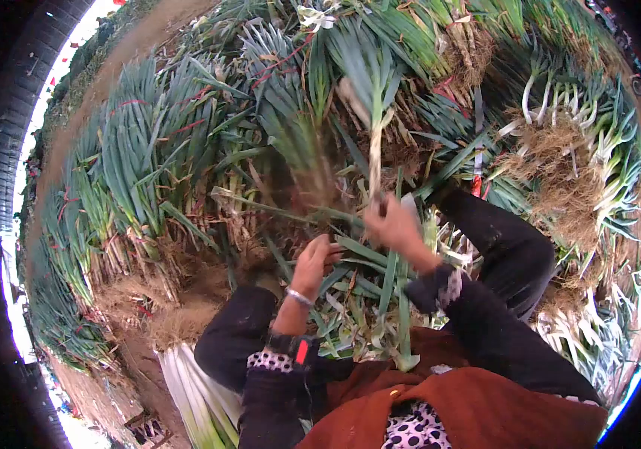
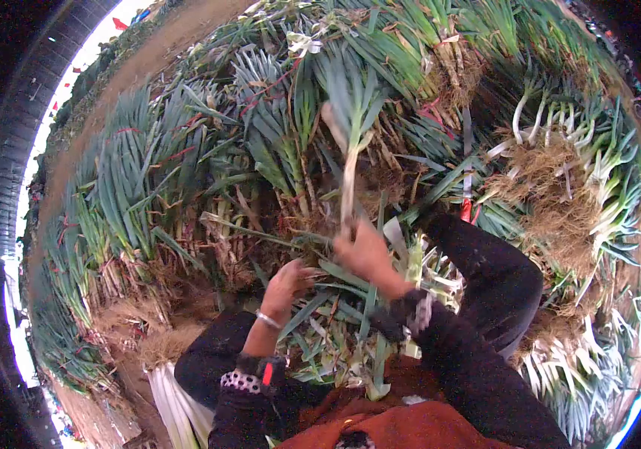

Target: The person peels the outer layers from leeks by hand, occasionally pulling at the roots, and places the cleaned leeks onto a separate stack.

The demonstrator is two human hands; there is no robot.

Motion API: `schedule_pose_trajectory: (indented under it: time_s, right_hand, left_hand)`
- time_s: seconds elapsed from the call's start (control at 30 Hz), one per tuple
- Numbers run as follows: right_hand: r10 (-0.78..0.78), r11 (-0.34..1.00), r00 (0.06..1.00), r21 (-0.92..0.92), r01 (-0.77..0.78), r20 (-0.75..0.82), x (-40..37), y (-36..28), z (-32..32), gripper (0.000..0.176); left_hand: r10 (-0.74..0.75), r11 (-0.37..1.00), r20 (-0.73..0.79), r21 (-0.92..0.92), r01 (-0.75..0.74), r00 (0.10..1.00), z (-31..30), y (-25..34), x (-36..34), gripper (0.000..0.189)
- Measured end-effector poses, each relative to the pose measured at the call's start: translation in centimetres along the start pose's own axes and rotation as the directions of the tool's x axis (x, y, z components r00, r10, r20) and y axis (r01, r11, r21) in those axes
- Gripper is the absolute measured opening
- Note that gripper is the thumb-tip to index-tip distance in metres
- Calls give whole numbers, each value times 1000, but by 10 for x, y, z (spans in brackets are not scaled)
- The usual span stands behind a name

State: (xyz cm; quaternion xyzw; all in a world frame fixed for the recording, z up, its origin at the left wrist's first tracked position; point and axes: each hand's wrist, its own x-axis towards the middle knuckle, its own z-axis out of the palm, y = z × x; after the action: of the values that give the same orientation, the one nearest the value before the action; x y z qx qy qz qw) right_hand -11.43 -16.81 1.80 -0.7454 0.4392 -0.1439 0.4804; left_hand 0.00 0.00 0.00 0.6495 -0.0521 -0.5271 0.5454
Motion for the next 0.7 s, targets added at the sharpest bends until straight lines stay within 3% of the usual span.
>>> schedule_pose_trajectory:
  time_s: [0.03, 0.07, 0.1, 0.17, 0.23, 0.27, 0.3, 0.33, 0.4, 0.43, 0.5, 0.63, 0.7]
  right_hand:
    - [29, 998, 985, 52, -38, 168, -32, -10, 6, 52]
    - [65, 998, 943, -12, -65, 327, -55, -17, 13, 49]
    - [-15, 999, 938, -37, 29, 346, -97, 7, -14, 52]
    - [-113, 993, 830, 28, 117, 546, -131, 17, -2, 51]
    - [110, 980, 626, 21, -199, 772, -119, 34, -6, 44]
    - [281, 930, 638, -40, -364, 717, -109, 27, -16, 44]
    - [237, 896, 676, 112, -429, 698, -97, 43, -16, 42]
    - [319, 818, 694, 182, -545, 645, -83, 50, -14, 44]
    - [396, 679, 731, 358, -641, 556, -54, 59, -9, 45]
    - [401, 679, 733, 360, -640, 549, -40, 63, -7, 45]
    - [235, 322, 670, 594, -737, 704, -14, 65, -7, 37]
    - [107, 295, 714, 664, -687, 692, 6, 39, -15, 29]
    - [121, 468, 745, 624, -626, 656, 7, 24, -21, 22]
  left_hand:
    - [-41, 993, 43, -112, 45, 998, 4, 3, 5, 43]
    - [-82, 970, 83, -222, 99, 993, 5, 4, 10, 38]
    - [8, 978, 290, -201, 53, 957, 42, -22, 11, 26]
    - [-84, 989, 152, -105, 100, 985, 49, -24, -19, 20]
    - [-71, 975, 98, -204, 90, 993, 47, -55, -26, 19]
    - [-60, 991, 80, -112, 69, 995, 45, -63, -31, 18]
    - [-132, 969, 82, -198, 146, 988, 54, -55, -50, 17]
    - [-103, 975, 80, -188, 117, 991, 57, -57, -59, 17]
    - [-19, 981, 111, -188, 40, 994, 63, -69, -77, 18]
    - [-19, 981, 120, -189, 42, 993, 67, -70, -88, 18]
    - [11, 961, 121, -275, 23, 993, 75, -65, -112, 16]
    - [53, 966, 107, -257, -24, 993, 70, -87, -127, 19]
    - [65, 959, 102, -283, -34, 993, 68, -89, -126, 20]
